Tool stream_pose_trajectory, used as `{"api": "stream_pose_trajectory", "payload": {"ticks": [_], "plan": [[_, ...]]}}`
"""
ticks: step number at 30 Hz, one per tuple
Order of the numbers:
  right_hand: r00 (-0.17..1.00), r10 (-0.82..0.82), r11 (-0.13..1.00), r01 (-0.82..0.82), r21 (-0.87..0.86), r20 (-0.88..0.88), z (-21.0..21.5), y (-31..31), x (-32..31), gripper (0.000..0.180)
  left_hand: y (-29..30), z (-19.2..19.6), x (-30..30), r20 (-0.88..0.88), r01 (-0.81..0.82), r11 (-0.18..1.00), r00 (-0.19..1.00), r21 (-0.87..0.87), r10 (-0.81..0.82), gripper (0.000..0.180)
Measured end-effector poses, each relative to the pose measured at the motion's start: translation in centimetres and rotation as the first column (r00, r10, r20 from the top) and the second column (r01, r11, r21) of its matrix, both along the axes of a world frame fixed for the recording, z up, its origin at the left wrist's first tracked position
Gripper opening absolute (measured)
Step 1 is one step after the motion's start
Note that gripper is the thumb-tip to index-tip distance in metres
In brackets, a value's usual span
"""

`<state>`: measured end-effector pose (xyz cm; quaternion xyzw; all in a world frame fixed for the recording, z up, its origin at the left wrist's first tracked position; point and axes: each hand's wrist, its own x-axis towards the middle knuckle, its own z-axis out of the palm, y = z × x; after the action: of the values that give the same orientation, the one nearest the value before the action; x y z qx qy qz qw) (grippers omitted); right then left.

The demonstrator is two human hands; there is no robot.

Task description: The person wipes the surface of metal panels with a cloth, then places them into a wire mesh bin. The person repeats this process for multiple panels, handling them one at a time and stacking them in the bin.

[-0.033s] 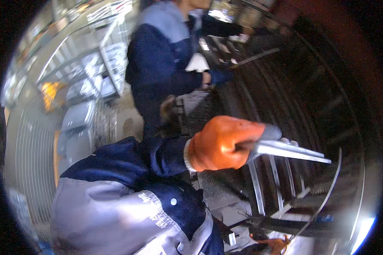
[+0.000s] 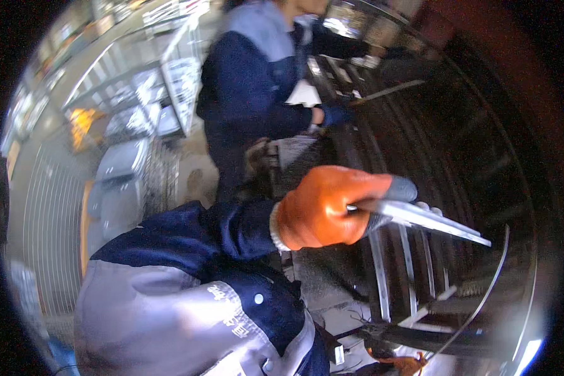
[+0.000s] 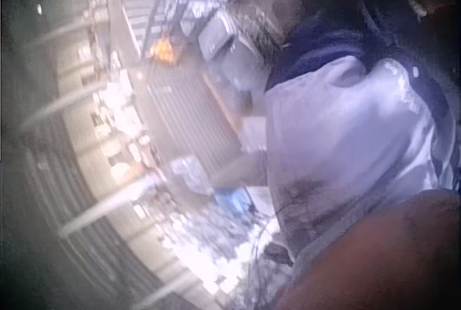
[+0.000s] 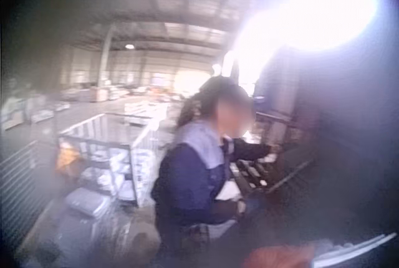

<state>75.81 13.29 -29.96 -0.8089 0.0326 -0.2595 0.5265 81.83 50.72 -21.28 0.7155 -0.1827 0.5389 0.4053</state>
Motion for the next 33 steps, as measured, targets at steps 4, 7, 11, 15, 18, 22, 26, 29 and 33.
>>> {"api": "stream_pose_trajectory", "payload": {"ticks": [4,7,11,15,18,22,26,29,33], "plan": [[0.981,0.189,0.965,-0.176,-0.192,0.049,-0.4,-1.1,1.6,0.039,1.2,-0.2,-10.0,-0.027,-0.253,0.961,0.967,-0.110,0.252,0.031],[0.914,0.405,0.874,-0.379,-0.304,0.025,-0.9,-1.0,2.8,0.041,0.8,-1.2,-18.2,-0.144,-0.380,0.906,0.923,-0.186,0.358,0.029],[0.716,0.697,0.633,-0.645,-0.429,-0.049,-1.2,0.7,3.5,0.044,-0.8,-3.2,-29.3,-0.329,-0.555,0.788,0.821,-0.267,0.467,0.033],[0.397,0.899,0.252,-0.812,-0.526,-0.183,-0.2,4.0,3.5,0.048,-2.7,-5.8,-37.9,-0.454,-0.842,0.526,0.517,-0.119,0.726,0.032],[0.088,0.953,-0.128,-0.753,-0.645,-0.291,0.6,7.7,2.6,0.051,-2.1,-7.9,-42.8,-0.509,-0.931,0.356,0.346,-0.082,0.788,0.033],[-0.379,0.730,-0.372,-0.918,0.135,-0.568,-0.4,12.4,1.2,0.054,-1.2,-11.3,-48.6,-0.699,-0.985,0.135,0.170,-0.105,0.695,0.035],[-0.363,0.753,-0.315,-0.931,0.184,-0.549,-3.4,16.9,-1.5,0.046,2.2,-13.2,-56.6,-0.649,-0.944,-0.275,-0.324,0.180,0.688,0.035],[-0.300,0.612,-0.202,-0.954,0.222,-0.732,-6.2,20.4,-3.3,0.036,5.4,-13.4,-62.6,-0.672,-0.859,-0.464,-0.476,0.216,0.568,0.036],[-0.277,0.596,-0.378,-0.925,0.040,-0.754,-9.5,26.5,-5.7,0.033,7.5,-14.0,-68.9,-0.636,-0.752,-0.579,-0.620,0.315,0.459,0.035]]}}
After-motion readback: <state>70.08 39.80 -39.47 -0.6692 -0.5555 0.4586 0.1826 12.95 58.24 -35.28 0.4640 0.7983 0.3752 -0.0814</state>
